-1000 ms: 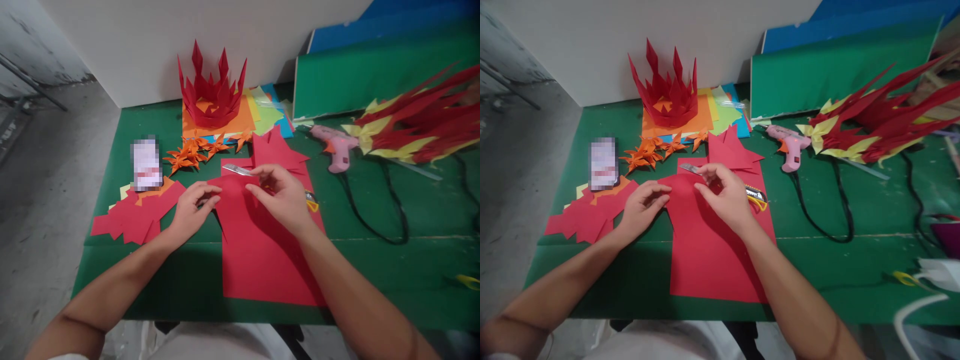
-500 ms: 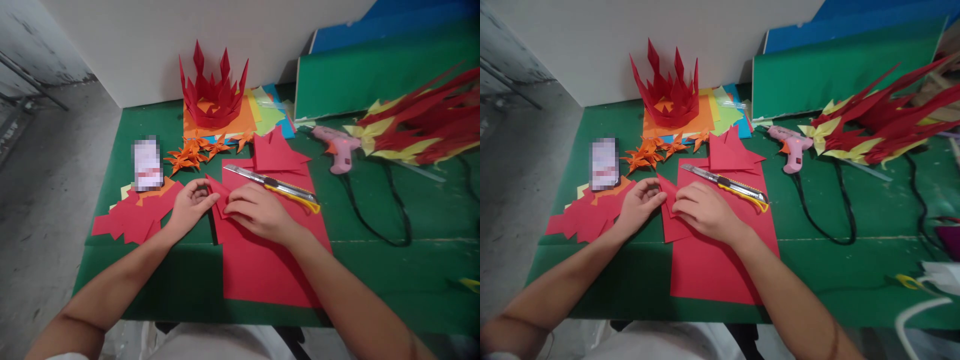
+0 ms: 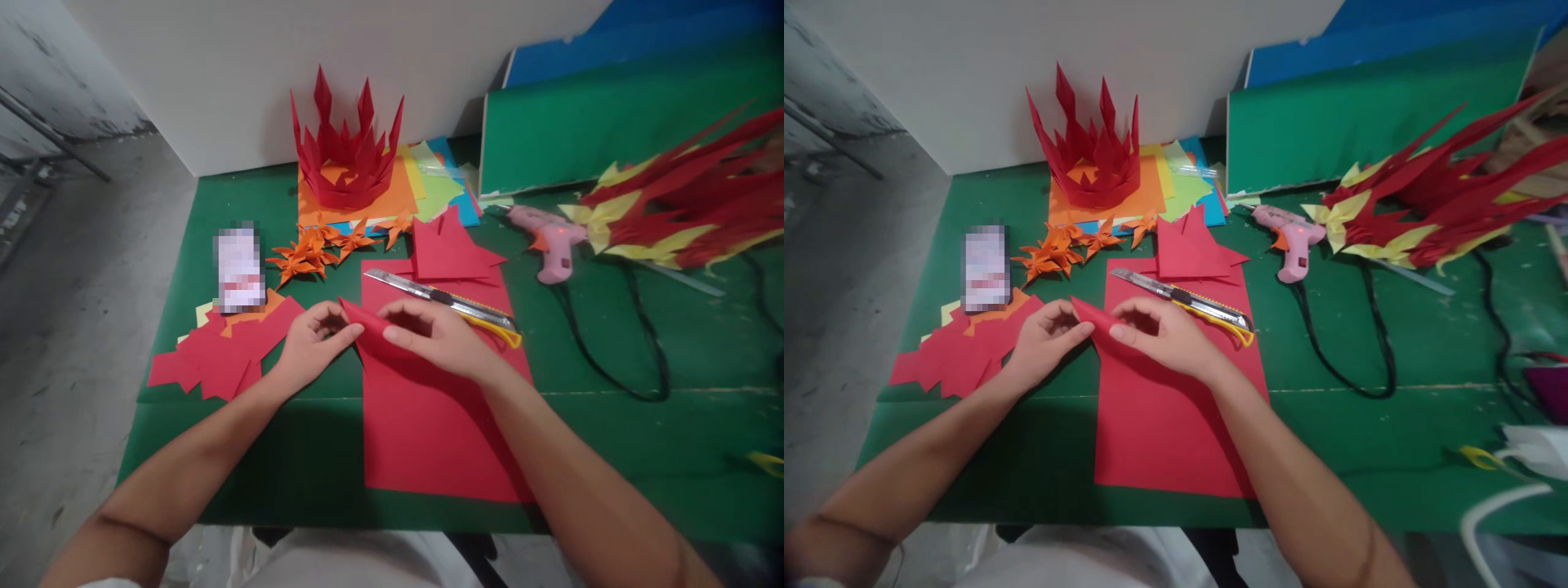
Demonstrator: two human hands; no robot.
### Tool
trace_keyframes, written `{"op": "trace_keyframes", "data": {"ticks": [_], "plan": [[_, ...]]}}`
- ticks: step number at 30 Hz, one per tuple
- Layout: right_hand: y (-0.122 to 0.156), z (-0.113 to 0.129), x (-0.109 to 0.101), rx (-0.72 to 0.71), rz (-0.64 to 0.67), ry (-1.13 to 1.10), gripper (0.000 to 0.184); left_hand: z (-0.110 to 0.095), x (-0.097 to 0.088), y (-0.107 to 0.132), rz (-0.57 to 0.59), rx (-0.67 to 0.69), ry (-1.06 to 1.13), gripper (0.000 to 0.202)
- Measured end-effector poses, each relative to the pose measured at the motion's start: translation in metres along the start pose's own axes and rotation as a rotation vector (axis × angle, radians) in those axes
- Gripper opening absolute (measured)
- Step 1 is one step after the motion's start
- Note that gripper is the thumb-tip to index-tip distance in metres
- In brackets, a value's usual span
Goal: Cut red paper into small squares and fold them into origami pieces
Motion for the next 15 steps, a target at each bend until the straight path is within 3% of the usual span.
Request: {"op": "trace_keyframes", "data": {"ticks": [2,5,9,15], "plan": [[0.001,-0.004,0.005,0.092,0.128,-0.004,0.03,-0.001,0.002,0.001,0.014,0.01,0.0,0.033],[0.002,-0.007,0.008,0.172,0.192,-0.046,0.035,-0.003,0.003,0.001,0.012,0.041,-0.035,0.034],[0.001,-0.008,0.006,0.195,0.113,-0.12,0.043,-0.005,0.0,0.0,-0.008,0.069,-0.045,0.034],[0.0,-0.015,0.003,0.203,-0.08,-0.278,0.054,-0.001,0.005,0.001,0.025,-0.049,0.083,0.034]]}}
Point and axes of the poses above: each hand's wrist, its own y-axis away from the middle knuckle, its own x-axis out of the palm, z = x × y, the point moved 5 cm from there along -y, towards the middle knuckle, and after that the axes turned 15 degrees about z, right-handed, at the moved point
